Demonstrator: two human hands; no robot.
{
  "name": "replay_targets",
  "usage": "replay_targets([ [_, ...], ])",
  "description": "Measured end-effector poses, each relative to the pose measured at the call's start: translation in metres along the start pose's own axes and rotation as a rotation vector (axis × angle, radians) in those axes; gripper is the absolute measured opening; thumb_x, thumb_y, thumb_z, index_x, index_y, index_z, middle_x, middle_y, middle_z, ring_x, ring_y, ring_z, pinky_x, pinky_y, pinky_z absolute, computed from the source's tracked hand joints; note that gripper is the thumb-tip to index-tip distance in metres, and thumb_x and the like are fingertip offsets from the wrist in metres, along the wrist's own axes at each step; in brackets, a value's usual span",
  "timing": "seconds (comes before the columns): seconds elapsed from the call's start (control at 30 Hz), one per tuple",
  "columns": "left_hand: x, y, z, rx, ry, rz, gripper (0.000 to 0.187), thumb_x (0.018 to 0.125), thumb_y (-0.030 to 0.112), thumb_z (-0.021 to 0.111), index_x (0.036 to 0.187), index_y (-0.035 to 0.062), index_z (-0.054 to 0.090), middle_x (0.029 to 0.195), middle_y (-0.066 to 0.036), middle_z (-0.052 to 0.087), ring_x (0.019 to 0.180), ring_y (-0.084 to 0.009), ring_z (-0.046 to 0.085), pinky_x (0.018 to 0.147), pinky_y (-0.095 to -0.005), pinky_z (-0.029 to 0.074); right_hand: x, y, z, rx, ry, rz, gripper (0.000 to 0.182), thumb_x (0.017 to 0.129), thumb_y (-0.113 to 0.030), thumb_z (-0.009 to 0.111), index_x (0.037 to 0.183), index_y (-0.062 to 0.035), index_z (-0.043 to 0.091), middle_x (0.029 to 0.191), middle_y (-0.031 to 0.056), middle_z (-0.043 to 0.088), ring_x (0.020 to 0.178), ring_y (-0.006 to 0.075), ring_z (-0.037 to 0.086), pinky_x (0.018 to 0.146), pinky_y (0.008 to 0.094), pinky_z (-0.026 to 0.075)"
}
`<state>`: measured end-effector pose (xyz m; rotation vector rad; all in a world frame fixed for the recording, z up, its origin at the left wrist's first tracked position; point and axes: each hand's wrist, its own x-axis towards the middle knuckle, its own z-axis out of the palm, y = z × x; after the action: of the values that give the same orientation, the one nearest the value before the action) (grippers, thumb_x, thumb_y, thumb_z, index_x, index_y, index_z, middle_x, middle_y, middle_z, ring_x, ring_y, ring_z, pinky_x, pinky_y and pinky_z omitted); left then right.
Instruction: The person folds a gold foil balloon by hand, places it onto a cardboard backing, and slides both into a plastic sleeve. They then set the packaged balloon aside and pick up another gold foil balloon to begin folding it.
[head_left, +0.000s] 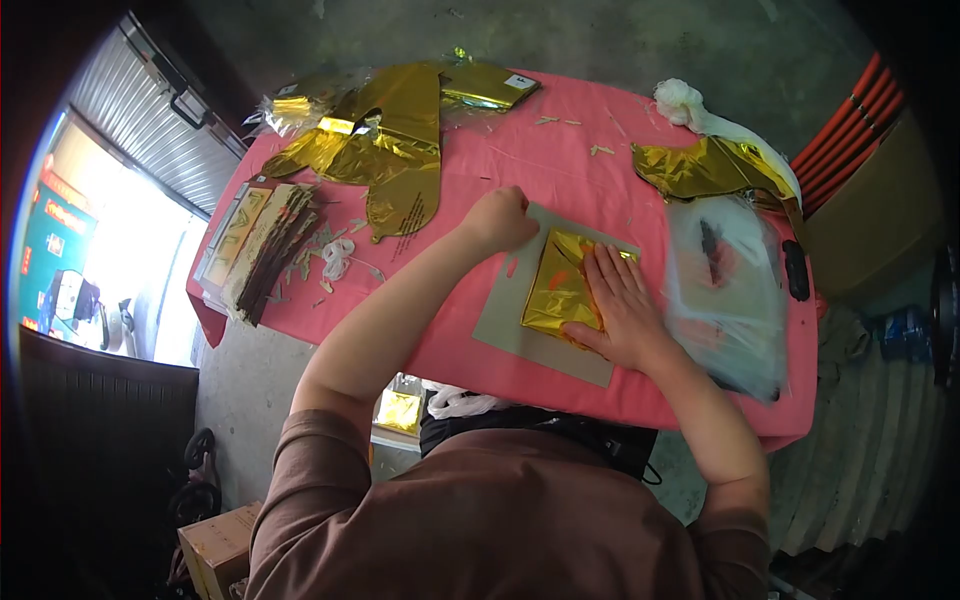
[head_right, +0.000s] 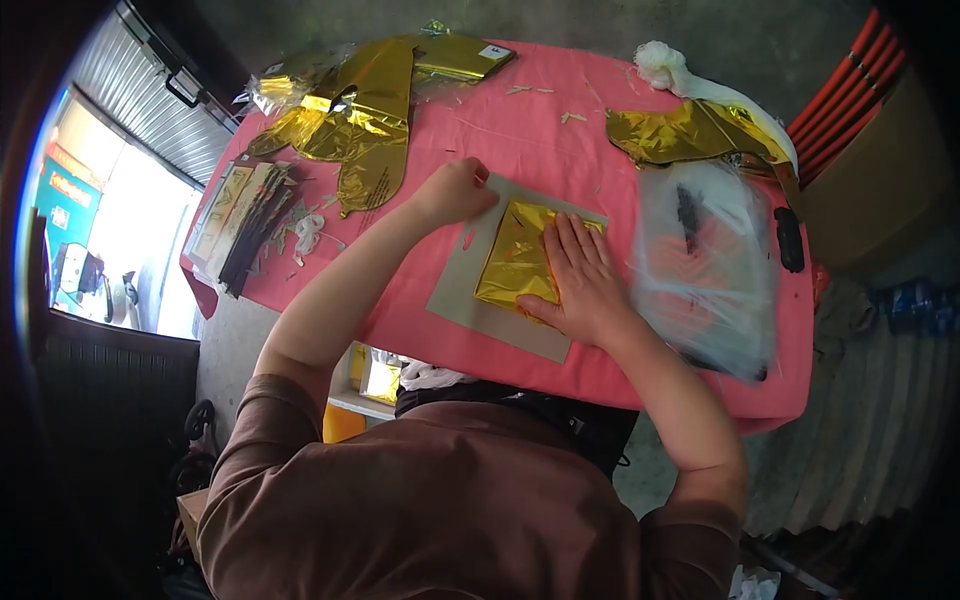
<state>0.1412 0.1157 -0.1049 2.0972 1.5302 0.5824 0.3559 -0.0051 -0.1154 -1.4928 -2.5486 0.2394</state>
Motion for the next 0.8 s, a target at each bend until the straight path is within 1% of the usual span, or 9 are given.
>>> replay_targets([
  [0.03,0.004,-0.002,-0.001,0.003,0.003,0.006,0.025,0.079,0.021,0.061,0.089,-0.0018,0.06,0.077,-0.014,0.065,0.07,-0.0257,0.063,0.064,-0.0375,0.05,0.001,0.001,-0.002,-0.002,-0.004,0.002,0.094,0.082,-0.058,0.053,0.144,0.0024,0.016,0.149,0.0234,0.015,0.14,0.0351,0.011,0.112,0.0476,0.01],
  [0.1,0.003,0.002,-0.01,-0.183,-0.218,-0.072,0.026,0.082,0.024,0.062,0.077,-0.0016,0.06,0.065,-0.007,0.06,0.061,-0.0138,0.057,0.055,-0.0307,0.045,0.0,0.001,-0.003,-0.006,-0.009,0.006,0.094,0.082,-0.058,0.053,0.144,0.0025,0.016,0.149,0.0233,0.015,0.14,0.035,0.01,0.112,0.0474,0.01],
  [0.33,-0.001,-0.02,-0.026,-0.24,-0.156,0.006,0.028,0.086,0.024,0.059,0.073,-0.001,0.06,0.057,-0.002,0.052,0.056,-0.0073,0.048,0.052,-0.0277,0.04,0.02,-0.005,0.001,-0.002,-0.049,-0.004,0.093,0.083,-0.059,0.05,0.143,0.0028,0.016,0.15,0.023,0.013,0.141,0.0342,0.009,0.113,0.0455,0.008],
  [0.43,-0.006,-0.033,-0.029,-0.205,-0.112,-0.059,0.027,0.086,0.024,0.059,0.075,0.0002,0.062,0.062,-0.006,0.056,0.054,-0.0133,0.052,0.054,-0.0302,0.043,0.029,-0.006,0.005,-0.006,-0.027,-0.017,0.092,0.083,-0.06,0.049,0.143,0.0029,0.016,0.15,0.0226,0.013,0.141,0.0338,0.009,0.113,0.0454,0.008],
  [0.5,-0.02,-0.043,-0.029,0.083,0.199,0.173,0.021,0.083,0.023,0.061,0.085,0.0026,0.064,0.083,-0.01,0.061,0.071,-0.0226,0.059,0.065,-0.0356,0.047,0.028,-0.005,0.006,-0.001,-0.023,-0.02,0.092,0.084,-0.059,0.049,0.143,0.0029,0.016,0.15,0.0222,0.013,0.141,0.0335,0.009,0.113,0.0454,0.008],
  [0.53,-0.029,-0.047,-0.028,0.084,0.2,0.171,0.021,0.083,0.023,0.061,0.085,0.0026,0.064,0.083,-0.01,0.061,0.071,-0.0226,0.059,0.065,-0.0356,0.047,0.028,-0.005,0.006,0.005,-0.016,-0.022,0.092,0.084,-0.059,0.049,0.143,0.0029,0.016,0.15,0.0219,0.014,0.141,0.0332,0.009,0.113,0.0455,0.008],
  [0.6,-0.049,-0.05,-0.027,0.387,0.305,0.265,0.024,0.082,0.024,0.061,0.097,0.0056,0.063,0.104,-0.01,0.058,0.094,-0.0285,0.055,0.08,-0.0399,0.045,0.028,-0.005,0.007,0.004,-0.015,-0.018,0.092,0.084,-0.059,0.049,0.143,0.0029,0.016,0.15,0.0216,0.014,0.141,0.0329,0.009,0.113,0.0455,0.008],
  [0.7,-0.062,-0.047,-0.024,0.37,0.24,0.301,0.028,0.082,0.024,0.061,0.105,0.008,0.06,0.106,-0.008,0.056,0.103,-0.0261,0.051,0.087,-0.0395,0.041,0.029,-0.004,0.009,-0.002,-0.005,-0.024,0.092,0.084,-0.059,0.049,0.143,0.0028,0.016,0.15,0.0212,0.014,0.141,0.0322,0.009,0.113,0.0457,0.008],
  [0.8,-0.062,-0.053,-0.022,0.304,0.327,0.374,0.024,0.08,0.025,0.062,0.098,0.0081,0.061,0.097,-0.007,0.055,0.096,-0.027,0.052,0.085,-0.0394,0.041,0.028,-0.005,0.007,-0.008,-0.004,-0.015,0.091,0.084,-0.059,0.049,0.144,0.0025,0.017,0.15,0.021,0.014,0.141,0.0318,0.009,0.113,0.0458,0.009],
])
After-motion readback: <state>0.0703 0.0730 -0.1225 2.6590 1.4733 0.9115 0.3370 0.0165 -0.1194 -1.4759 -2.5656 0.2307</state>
